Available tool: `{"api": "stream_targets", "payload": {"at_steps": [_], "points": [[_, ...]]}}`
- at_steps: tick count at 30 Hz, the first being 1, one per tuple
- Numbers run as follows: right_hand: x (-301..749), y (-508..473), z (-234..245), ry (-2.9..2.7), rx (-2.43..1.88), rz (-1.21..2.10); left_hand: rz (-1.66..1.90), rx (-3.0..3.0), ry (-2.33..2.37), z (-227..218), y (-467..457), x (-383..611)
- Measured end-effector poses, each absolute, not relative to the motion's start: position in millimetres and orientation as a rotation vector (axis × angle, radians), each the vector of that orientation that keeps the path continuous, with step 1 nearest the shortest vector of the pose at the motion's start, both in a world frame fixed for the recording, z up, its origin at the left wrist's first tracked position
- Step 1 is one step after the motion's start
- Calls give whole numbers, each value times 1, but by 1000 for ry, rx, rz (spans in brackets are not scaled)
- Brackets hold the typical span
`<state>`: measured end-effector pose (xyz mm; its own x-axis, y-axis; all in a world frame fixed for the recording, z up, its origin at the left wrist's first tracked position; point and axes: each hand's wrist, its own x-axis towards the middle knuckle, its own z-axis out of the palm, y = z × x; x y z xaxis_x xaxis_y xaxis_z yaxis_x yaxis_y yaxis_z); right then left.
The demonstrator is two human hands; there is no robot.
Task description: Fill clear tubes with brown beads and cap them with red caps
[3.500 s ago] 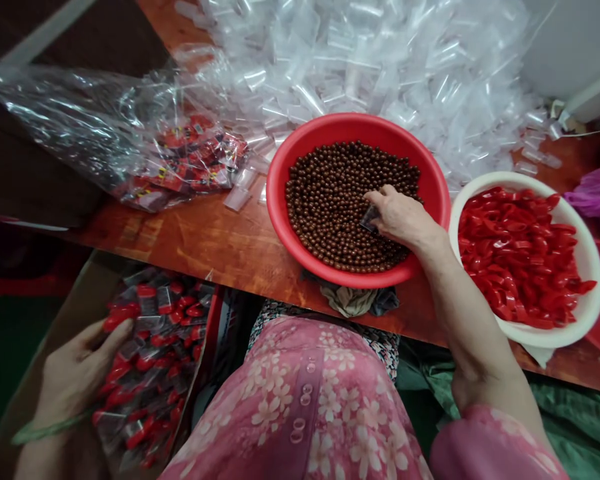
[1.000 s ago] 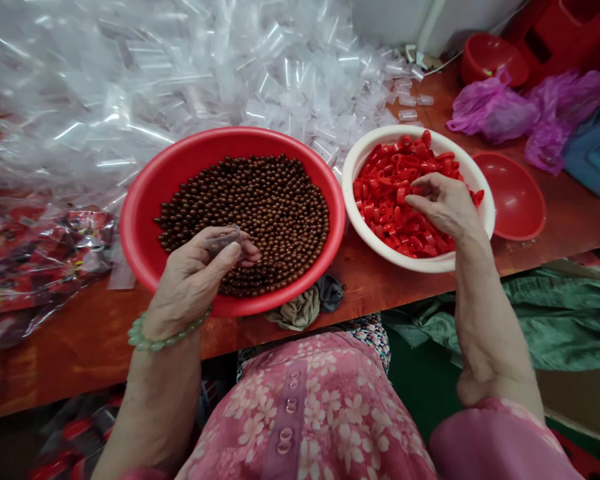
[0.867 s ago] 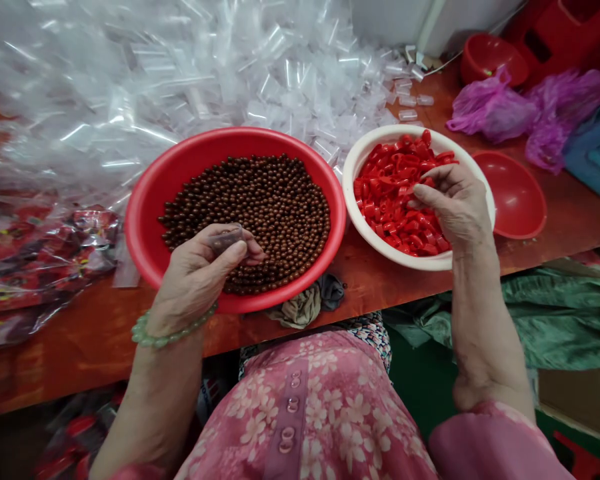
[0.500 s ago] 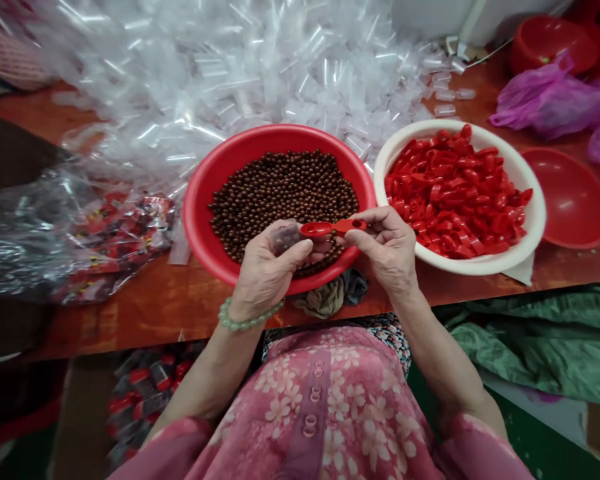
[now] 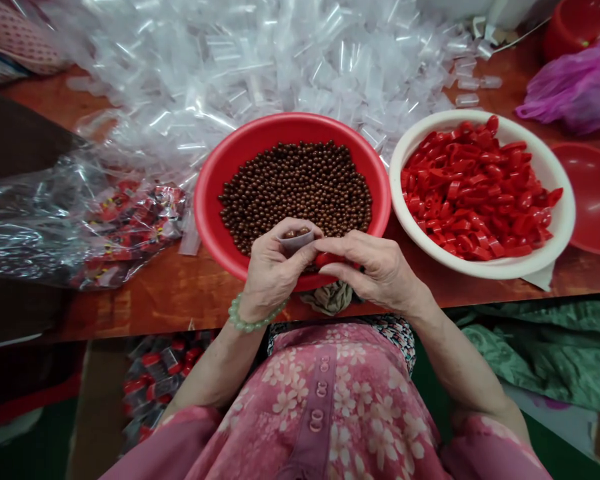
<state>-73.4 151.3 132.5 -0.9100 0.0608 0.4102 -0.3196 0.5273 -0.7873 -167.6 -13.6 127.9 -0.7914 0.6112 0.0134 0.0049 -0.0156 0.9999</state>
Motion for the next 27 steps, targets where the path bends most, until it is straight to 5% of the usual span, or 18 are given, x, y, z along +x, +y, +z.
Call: {"api": "stream_targets", "payload": {"at_steps": [11, 27], "points": [[-83, 144, 123, -1973, -271, 1676, 1940, 444, 1562, 116, -14, -174], [-116, 124, 134, -2080, -101, 1556, 1884, 462, 1397, 126, -17, -174]]}}
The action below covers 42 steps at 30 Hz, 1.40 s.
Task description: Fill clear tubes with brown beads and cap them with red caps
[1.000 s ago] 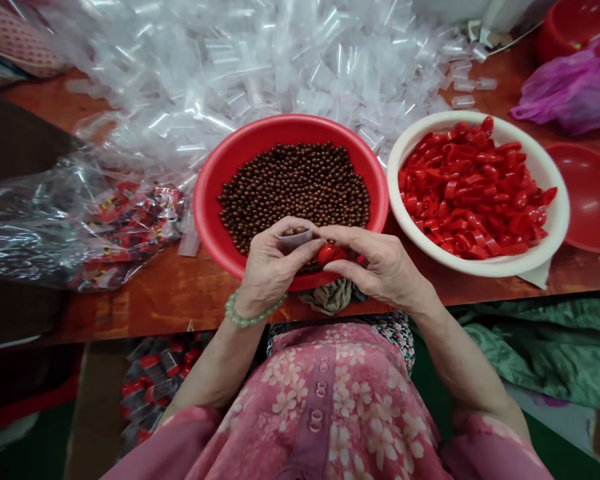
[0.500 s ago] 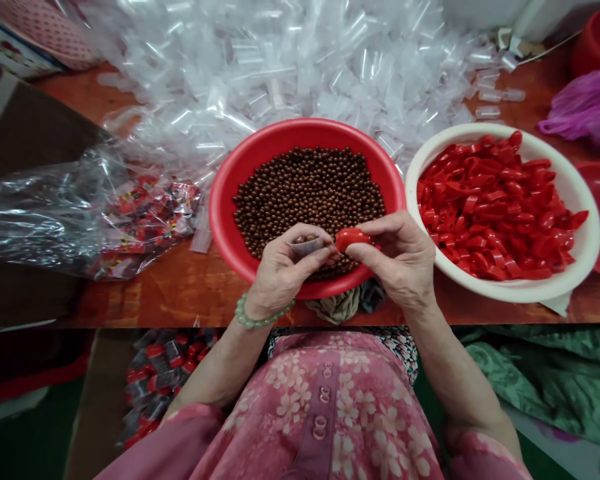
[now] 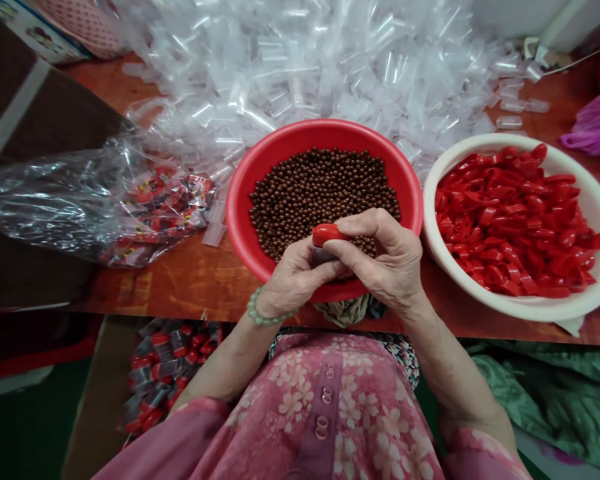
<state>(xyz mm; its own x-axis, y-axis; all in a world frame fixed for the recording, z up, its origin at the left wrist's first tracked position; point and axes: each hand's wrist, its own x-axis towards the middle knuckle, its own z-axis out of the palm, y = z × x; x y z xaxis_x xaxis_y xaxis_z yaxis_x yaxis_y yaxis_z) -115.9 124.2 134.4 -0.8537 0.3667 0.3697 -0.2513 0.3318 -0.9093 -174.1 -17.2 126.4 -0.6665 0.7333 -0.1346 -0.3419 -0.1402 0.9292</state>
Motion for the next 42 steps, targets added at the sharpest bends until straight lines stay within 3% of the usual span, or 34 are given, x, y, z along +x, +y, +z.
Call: {"api": "stream_targets", "payload": {"at_steps": [7, 11, 32, 42], "points": [[-118, 144, 150, -2301, 238, 1251, 1862, 586, 1378, 119, -17, -176], [-117, 148, 153, -2336, 362, 1240, 1858, 624, 1343, 119, -17, -178], [-99, 153, 150, -2463, 312, 1013, 1548, 761, 1550, 118, -16, -180], [-98, 139, 138, -2601, 441, 472, 1687, 487, 1233, 119, -18, -184]]}}
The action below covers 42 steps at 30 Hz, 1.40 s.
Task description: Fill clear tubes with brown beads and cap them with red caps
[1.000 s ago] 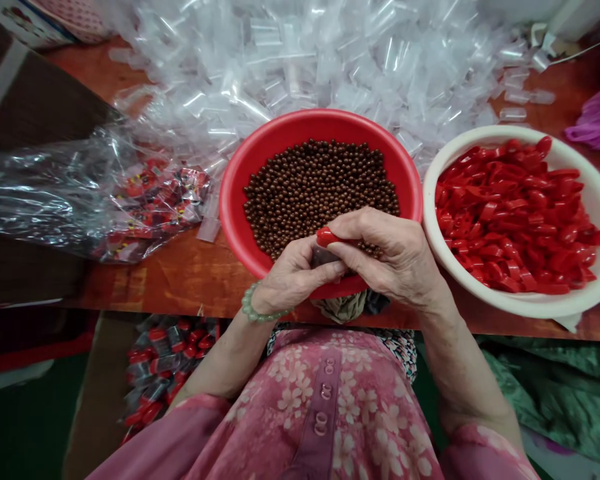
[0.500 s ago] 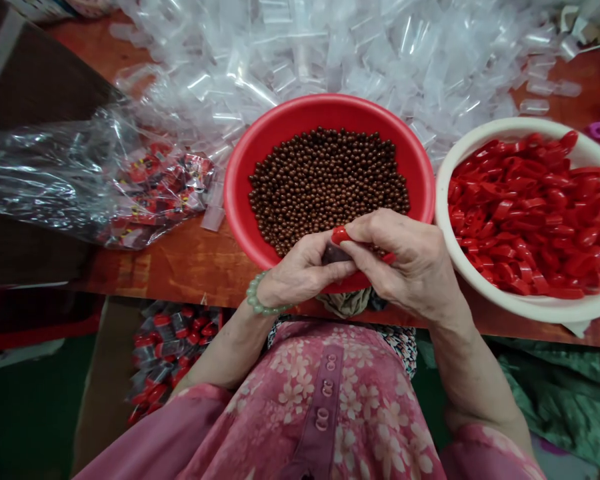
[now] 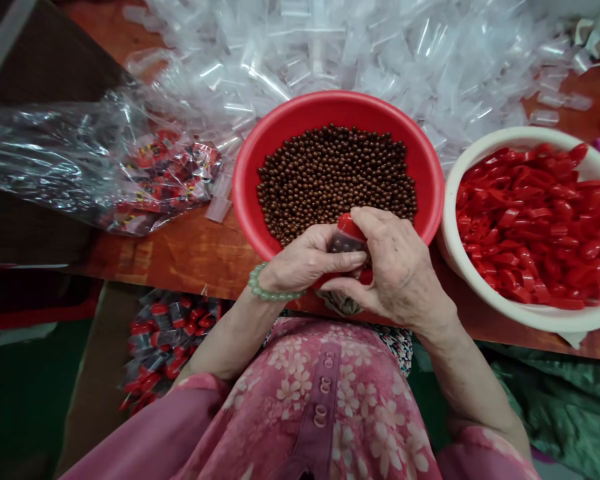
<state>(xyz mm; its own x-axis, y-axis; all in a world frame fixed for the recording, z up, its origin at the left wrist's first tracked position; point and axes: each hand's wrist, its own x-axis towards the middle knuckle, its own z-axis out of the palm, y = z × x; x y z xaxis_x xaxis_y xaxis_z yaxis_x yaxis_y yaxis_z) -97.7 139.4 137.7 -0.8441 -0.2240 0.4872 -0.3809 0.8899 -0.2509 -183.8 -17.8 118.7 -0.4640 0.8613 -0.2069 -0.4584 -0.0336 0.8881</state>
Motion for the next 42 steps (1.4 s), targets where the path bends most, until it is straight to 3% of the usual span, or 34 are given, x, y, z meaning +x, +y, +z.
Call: {"api": "stream_targets", "payload": {"at_steps": [10, 32, 42], "points": [[-99, 138, 159, -2641, 574, 47, 1716, 355, 957, 126, -12, -173], [-86, 123, 148, -2492, 767, 139, 1839, 225, 880, 125, -35, -140], [-94, 83, 125, -2622, 991, 396, 2031, 90, 1039, 107, -119, -121]]}}
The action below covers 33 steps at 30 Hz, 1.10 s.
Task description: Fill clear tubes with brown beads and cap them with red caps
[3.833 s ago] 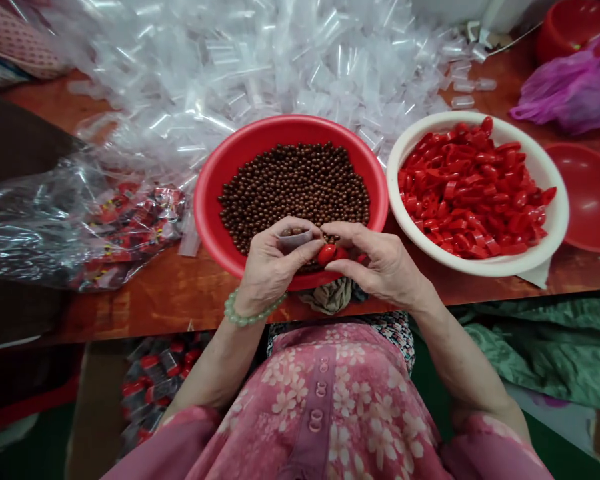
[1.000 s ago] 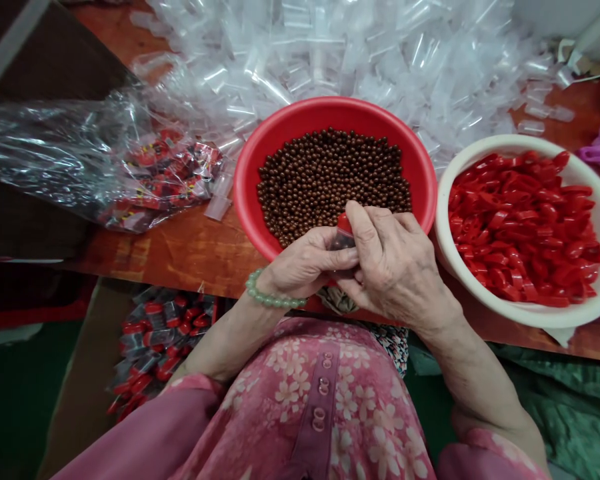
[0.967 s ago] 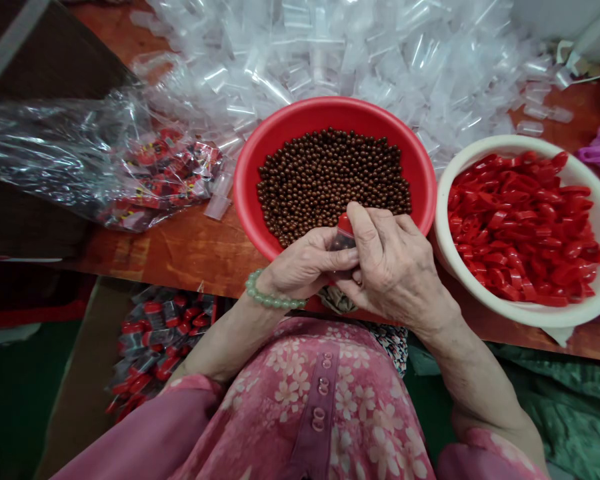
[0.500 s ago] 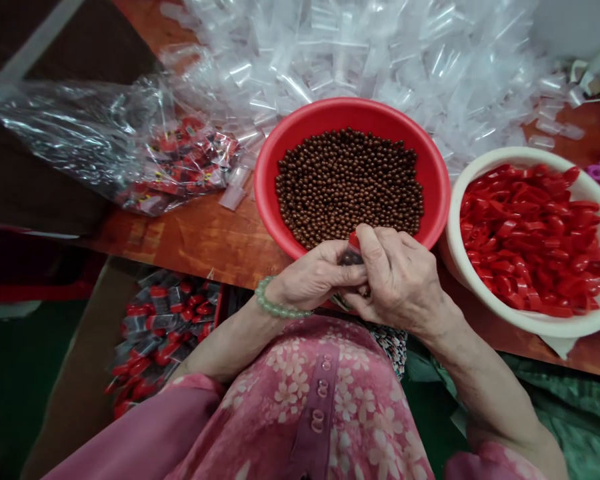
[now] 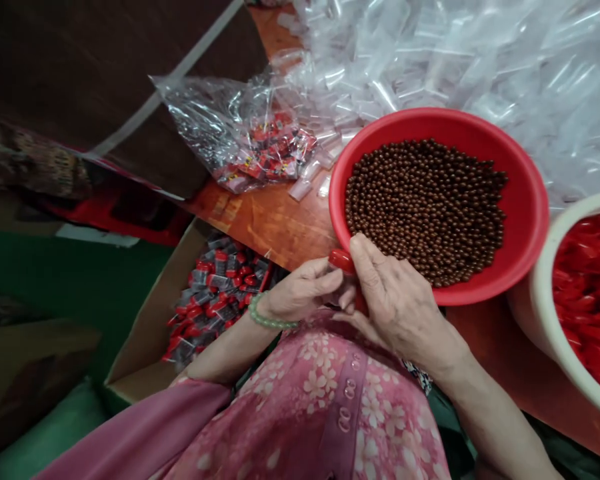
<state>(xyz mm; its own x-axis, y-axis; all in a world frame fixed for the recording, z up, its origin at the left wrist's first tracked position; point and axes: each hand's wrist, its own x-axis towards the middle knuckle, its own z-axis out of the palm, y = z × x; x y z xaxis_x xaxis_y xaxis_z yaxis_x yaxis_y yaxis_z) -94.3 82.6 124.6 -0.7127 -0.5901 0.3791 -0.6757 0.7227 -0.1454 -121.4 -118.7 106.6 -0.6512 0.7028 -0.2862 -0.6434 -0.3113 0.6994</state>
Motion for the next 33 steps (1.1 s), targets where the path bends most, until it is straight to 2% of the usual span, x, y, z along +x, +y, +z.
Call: {"api": "stream_targets", "payload": {"at_steps": [4, 13, 24, 29, 33], "points": [[-104, 77, 123, -2657, 988, 529, 2138, -20, 916, 101, -142, -118], [-114, 48, 135, -2683, 1121, 346, 2136, -195, 917, 88, -134, -124], [-102, 29, 114, -2555, 1136, 392, 2111, -495, 849, 100, -126, -118], [-100, 4, 115, -2492, 1238, 395, 2195, -474, 933, 92, -146, -98], [-96, -11, 119, -2588, 1421, 411, 2152, -651, 1382, 65, -194, -79]]}}
